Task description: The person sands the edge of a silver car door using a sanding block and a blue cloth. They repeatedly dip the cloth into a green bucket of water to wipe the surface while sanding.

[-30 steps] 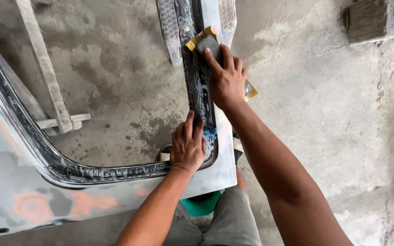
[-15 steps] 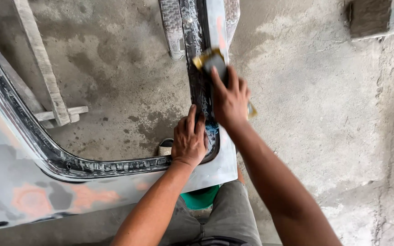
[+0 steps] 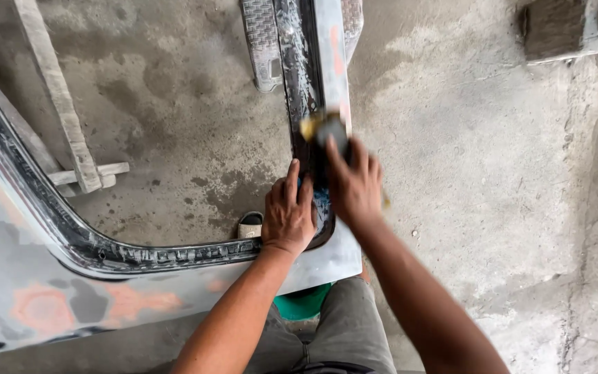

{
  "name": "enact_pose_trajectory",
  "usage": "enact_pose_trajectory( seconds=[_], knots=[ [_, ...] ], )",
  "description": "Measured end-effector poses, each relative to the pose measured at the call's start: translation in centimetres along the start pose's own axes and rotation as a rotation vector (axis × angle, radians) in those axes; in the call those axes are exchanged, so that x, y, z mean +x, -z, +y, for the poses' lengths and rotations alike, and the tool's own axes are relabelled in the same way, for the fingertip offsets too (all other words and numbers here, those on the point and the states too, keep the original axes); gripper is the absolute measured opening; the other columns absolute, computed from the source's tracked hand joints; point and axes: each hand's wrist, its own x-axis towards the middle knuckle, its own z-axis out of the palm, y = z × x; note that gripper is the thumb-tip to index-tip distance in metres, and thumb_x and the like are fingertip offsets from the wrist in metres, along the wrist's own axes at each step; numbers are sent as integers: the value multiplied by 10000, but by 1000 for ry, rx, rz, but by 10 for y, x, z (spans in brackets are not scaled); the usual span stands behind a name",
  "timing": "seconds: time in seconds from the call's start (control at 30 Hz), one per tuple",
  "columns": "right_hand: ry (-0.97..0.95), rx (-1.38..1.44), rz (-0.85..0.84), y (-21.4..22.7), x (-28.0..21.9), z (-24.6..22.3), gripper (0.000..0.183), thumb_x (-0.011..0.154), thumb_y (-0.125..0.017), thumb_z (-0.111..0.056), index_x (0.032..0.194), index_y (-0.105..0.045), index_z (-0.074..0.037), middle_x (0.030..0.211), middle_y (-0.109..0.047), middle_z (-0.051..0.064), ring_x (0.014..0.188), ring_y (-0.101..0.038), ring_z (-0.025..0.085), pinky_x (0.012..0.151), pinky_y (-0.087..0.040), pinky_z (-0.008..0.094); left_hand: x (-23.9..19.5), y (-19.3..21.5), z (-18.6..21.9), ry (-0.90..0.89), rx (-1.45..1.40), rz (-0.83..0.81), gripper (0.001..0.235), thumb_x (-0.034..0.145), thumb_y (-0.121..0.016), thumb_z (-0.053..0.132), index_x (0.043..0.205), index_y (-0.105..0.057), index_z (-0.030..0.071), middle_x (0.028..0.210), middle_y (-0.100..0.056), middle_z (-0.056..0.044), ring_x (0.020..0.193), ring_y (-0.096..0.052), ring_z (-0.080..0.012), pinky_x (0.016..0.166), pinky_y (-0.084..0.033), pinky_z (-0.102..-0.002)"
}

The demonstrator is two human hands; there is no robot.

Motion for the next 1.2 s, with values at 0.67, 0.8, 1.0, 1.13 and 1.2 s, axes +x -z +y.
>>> enact_pose_trajectory(
  seconds=[0.67,0.8,1.0,1.13,1.2],
  knots=[
    [-55,25,15,10,81,3,655,971,-632,-145,1564,-430,-336,1583,-382,203,1258,-486,428,1038,-449,544,-3,1,0,-12,1,8,592,879,-689,199,1422,-494,66,1611,-288,-195,1308,-466,-387,1077,-420,-509],
    [-61,-2,63,-3,79,10,665,989,-647,-133,1581,-439,-356,1574,-407,177,1253,-499,384,1007,-472,496,-1,3,0,1,0,-3,582,882,-683,204,1420,-511,64,1619,-281,-193,1298,-467,-385,1078,-417,-507],
    [-58,117,49,12,-94,-3,598,916,-718,-190,1479,-536,-282,1535,-436,217,1260,-491,425,1047,-418,546,-2,-4,-2,1,0,12,575,885,-670,195,1420,-512,58,1622,-275,-188,1286,-469,-397,1052,-417,-512],
    [-65,116,54,2,-59,0,577,927,-710,-216,1473,-532,-271,1519,-434,218,1260,-490,427,1046,-420,561,-2,-4,-1,6,-28,18,567,894,-672,187,1424,-512,66,1631,-274,-184,1305,-469,-388,1068,-416,-511],
    [-70,48,37,4,1,-1,584,968,-652,-270,1529,-495,-249,1523,-405,237,1320,-468,451,1090,-434,571,-2,-1,-1,7,-21,1,614,852,-679,188,1429,-512,60,1618,-275,-194,1297,-460,-396,1064,-412,-514]
  ],
)
